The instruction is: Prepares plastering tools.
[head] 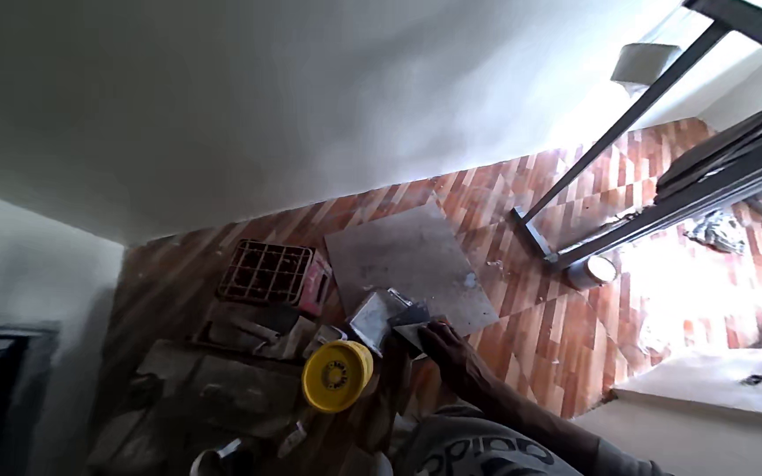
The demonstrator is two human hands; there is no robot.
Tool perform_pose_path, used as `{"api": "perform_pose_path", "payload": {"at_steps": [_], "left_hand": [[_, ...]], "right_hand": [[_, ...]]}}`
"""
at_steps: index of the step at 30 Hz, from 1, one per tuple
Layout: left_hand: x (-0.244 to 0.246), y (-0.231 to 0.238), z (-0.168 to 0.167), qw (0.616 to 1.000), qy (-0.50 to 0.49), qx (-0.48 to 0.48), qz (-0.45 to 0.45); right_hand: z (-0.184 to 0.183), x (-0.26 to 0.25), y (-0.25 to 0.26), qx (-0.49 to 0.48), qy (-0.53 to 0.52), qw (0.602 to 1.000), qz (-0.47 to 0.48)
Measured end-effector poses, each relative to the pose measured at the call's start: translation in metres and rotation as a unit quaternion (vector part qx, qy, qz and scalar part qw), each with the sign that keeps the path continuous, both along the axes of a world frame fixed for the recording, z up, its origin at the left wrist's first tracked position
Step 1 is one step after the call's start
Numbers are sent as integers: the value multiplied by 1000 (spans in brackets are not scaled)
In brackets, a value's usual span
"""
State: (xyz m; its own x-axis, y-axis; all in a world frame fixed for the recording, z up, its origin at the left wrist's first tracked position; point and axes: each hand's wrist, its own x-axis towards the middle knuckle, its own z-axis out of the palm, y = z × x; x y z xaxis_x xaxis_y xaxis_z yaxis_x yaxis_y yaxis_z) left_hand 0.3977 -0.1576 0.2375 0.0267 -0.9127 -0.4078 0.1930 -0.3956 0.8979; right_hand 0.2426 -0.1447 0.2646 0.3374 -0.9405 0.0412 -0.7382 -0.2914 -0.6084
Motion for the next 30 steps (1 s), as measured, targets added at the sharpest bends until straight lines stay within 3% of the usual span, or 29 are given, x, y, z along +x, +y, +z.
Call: {"api": "perform_pose_path", "payload": {"at_steps": [2, 4, 6, 8, 12, 16, 19, 21, 25, 28, 29, 30], "left_hand": [[-24, -8, 5, 989, -115, -73, -49], [-54, -22, 30, 963, -227, -112, -87], [-89, -44, 55, 975, -200, -77, -55], [-123, -60, 53, 989, -133, -57, -22], [-151, -43, 43, 965, -241, -54, -87], [-172, -43, 71, 974, -211, -25, -78], [-196, -58, 79, 961, -259, -61, -78], [-212, -68, 66, 973, -213, -87, -32], [-182, -33, 57, 965, -205, -97, -130], [-201, -78, 53, 996, -53, -68, -28], [-199, -80, 53, 995, -63, -65, -33], [-191, -76, 57, 986, -137, -72, -62]], "right_hand": [[-3, -29, -16, -31, -29, 999, 14], [3, -65, -37, -34, -42, 998, 31], [6, -99, -55, -50, -58, 996, 47], [8, -130, -68, -83, -78, 991, 72], [16, -161, -74, -110, -119, 980, 116], [24, -174, -77, -107, -158, 974, 125], [25, -181, -90, -100, -157, 980, 69], [29, -184, -108, -59, -161, 985, 12], [38, -170, -92, -83, -153, 983, 50], [32, -177, -110, -60, -162, 985, 0], [31, -175, -108, -55, -167, 984, 7], [33, -168, -103, -64, -171, 983, 27]]}}
